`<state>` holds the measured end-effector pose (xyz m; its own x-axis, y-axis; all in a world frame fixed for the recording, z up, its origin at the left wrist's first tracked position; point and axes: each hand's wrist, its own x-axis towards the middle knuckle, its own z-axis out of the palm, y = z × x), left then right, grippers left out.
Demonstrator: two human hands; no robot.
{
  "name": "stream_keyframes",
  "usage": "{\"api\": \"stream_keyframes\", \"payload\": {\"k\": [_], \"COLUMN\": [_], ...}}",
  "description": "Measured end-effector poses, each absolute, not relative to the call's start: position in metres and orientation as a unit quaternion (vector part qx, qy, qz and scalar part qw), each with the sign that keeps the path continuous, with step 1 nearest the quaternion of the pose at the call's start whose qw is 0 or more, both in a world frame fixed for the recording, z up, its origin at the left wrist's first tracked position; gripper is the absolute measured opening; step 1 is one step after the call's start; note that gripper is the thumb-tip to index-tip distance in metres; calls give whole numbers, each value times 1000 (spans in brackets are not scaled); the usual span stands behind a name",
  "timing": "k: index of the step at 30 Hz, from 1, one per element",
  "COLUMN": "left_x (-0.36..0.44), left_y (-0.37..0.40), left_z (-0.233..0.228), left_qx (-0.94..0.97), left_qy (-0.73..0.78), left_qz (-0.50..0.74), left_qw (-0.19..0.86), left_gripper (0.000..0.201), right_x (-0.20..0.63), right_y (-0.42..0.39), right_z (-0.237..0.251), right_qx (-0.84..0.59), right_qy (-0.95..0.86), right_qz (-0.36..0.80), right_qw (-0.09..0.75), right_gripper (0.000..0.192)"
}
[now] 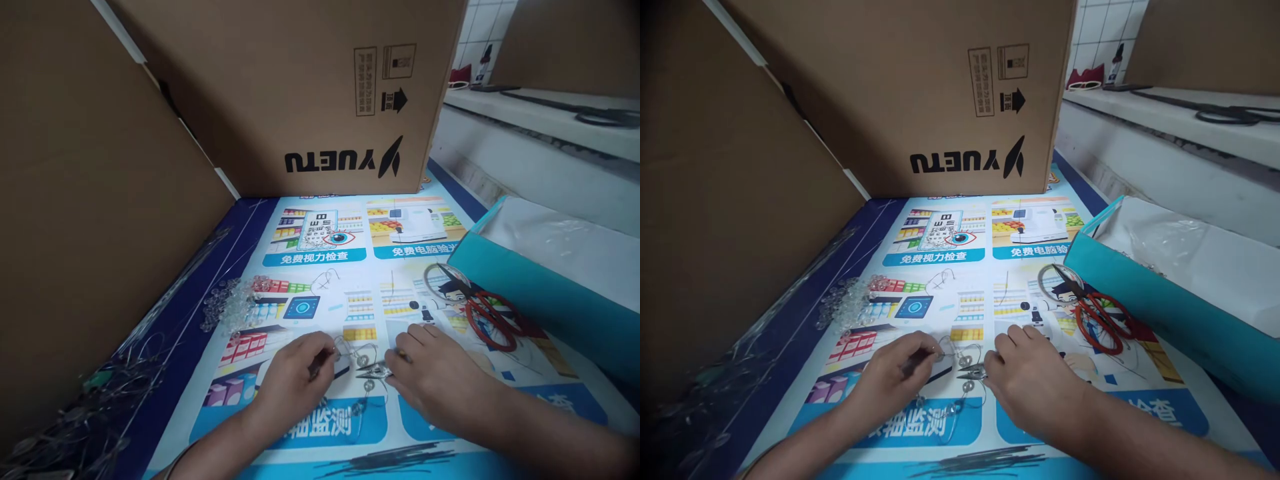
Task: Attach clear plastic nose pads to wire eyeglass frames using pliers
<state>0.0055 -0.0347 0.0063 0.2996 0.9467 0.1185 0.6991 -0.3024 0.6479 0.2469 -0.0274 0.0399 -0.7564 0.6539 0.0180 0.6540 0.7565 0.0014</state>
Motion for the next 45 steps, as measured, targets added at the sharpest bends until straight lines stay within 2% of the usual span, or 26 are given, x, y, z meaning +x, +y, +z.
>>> {"api": "stream_keyframes", "payload": {"k": [7, 18, 28, 39, 45], "left_x": [6, 10, 7, 8, 7], "left_y": [-38, -40, -40, -39, -38], "left_z": [13, 17, 17, 17, 14], "left_qx": [762, 744, 759, 777, 765], "left_qy": [531, 566, 560, 546, 559], "left_qz": [236, 208, 188, 193, 200], "left_qw": [285, 289, 272, 248, 251], "left_gripper": [10, 7, 6, 13, 8], "right_x": [248, 240, 242, 241, 245], "right_y": [-34, -48, -58, -50, -49], "right_z": [44, 44, 45, 36, 26], "right_qx": [-374, -478, -513, -482, -447], "right_qy": [-927, -878, -858, -874, -889], "right_qz": [-33, -15, -20, -58, -95], "right_qw": [2, -4, 9, 1, -2], "right_gripper": [15, 19, 20, 18, 16]}}
